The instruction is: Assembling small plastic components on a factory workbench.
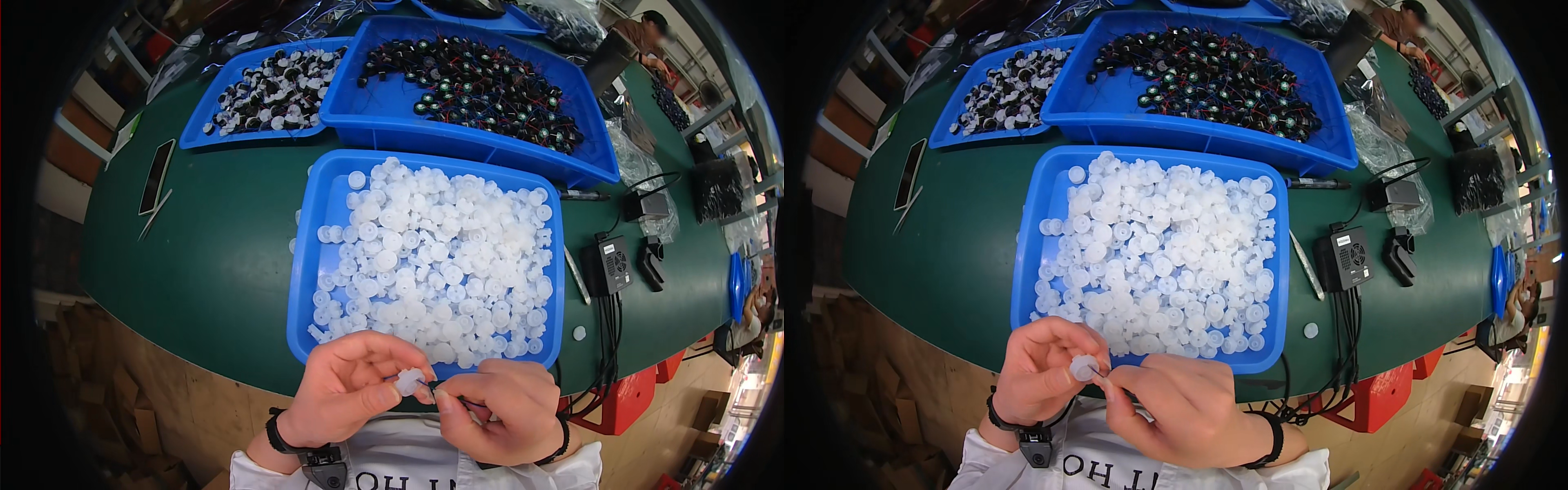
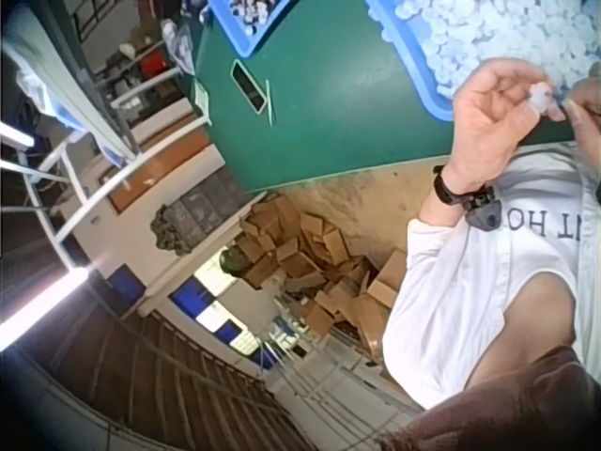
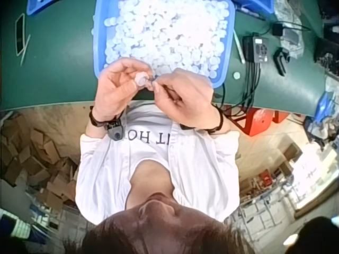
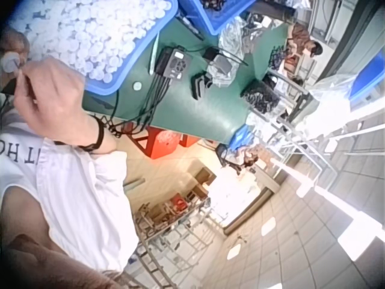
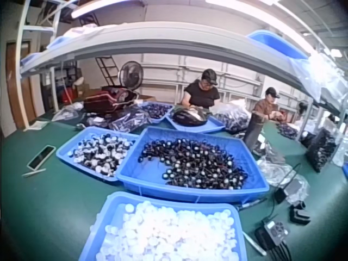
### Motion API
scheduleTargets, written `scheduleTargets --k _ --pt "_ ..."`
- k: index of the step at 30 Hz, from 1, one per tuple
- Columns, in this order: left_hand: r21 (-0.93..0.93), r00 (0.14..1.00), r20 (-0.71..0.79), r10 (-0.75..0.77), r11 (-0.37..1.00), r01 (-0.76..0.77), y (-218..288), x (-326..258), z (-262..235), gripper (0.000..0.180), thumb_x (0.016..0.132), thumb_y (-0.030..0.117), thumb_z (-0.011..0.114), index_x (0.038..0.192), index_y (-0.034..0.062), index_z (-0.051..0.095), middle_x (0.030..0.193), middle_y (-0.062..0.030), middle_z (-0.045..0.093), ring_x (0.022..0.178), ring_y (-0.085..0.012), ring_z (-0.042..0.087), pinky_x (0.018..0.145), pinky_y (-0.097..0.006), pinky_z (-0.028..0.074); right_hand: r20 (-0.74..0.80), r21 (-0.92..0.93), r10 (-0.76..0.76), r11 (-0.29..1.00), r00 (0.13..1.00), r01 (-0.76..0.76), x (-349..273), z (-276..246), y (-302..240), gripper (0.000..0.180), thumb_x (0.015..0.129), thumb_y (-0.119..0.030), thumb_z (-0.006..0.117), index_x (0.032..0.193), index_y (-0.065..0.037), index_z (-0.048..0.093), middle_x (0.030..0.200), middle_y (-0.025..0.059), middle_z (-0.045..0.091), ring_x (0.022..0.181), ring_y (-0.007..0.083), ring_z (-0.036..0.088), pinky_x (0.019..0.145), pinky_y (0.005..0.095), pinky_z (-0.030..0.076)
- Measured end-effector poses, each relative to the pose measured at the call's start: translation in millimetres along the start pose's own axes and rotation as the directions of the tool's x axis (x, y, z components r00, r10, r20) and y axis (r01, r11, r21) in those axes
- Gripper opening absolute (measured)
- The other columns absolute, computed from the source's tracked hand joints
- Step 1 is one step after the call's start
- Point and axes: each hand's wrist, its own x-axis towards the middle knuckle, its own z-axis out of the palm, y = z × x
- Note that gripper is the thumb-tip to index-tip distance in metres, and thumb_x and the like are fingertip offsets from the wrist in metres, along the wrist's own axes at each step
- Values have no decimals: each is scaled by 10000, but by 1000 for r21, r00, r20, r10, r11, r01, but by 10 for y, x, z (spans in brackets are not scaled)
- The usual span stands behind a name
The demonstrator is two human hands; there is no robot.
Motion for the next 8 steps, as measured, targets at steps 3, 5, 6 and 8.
scheduleTargets --k 3,5,6,8 --pt "-49 999 30 -37 998 39 -7 8 -18 334 811 46 580 1099 -77 463 1075 -177 511 1009 -251 514 818 -364 459 -11 -8 -5 1000 1000 5 21 -7 -17 73 626 -4 650 683 -21 607 464 -16 452 339 74 365 323 227 238" --pt "-80 998 35 -53 995 56 -15 11 -25 332 812 52 581 1100 -70 467 1086 -177 504 1023 -251 505 823 -362 454 -10 -6 -5 1000 1000 4 26 -7 -21 74 626 -6 650 685 -23 609 453 -17 439 338 73 365 322 228 234" --pt "-94 998 32 -55 994 58 -26 10 -29 332 813 55 582 1101 -65 469 1094 -177 500 1032 -251 500 824 -363 452 -11 0 -3 1000 1000 3 22 2 -16 74 627 -7 650 686 -24 609 448 -18 432 338 73 365 321 228 232" --pt "-109 998 28 -57 992 59 -40 8 -34 331 814 58 583 1102 -60 471 1102 -177 496 1041 -251 495 826 -364 451 -12 0 -1 1000 1000 1 21 7 -10 73 629 -15 651 688 -29 612 446 -20 430 337 76 367 321 230 233"
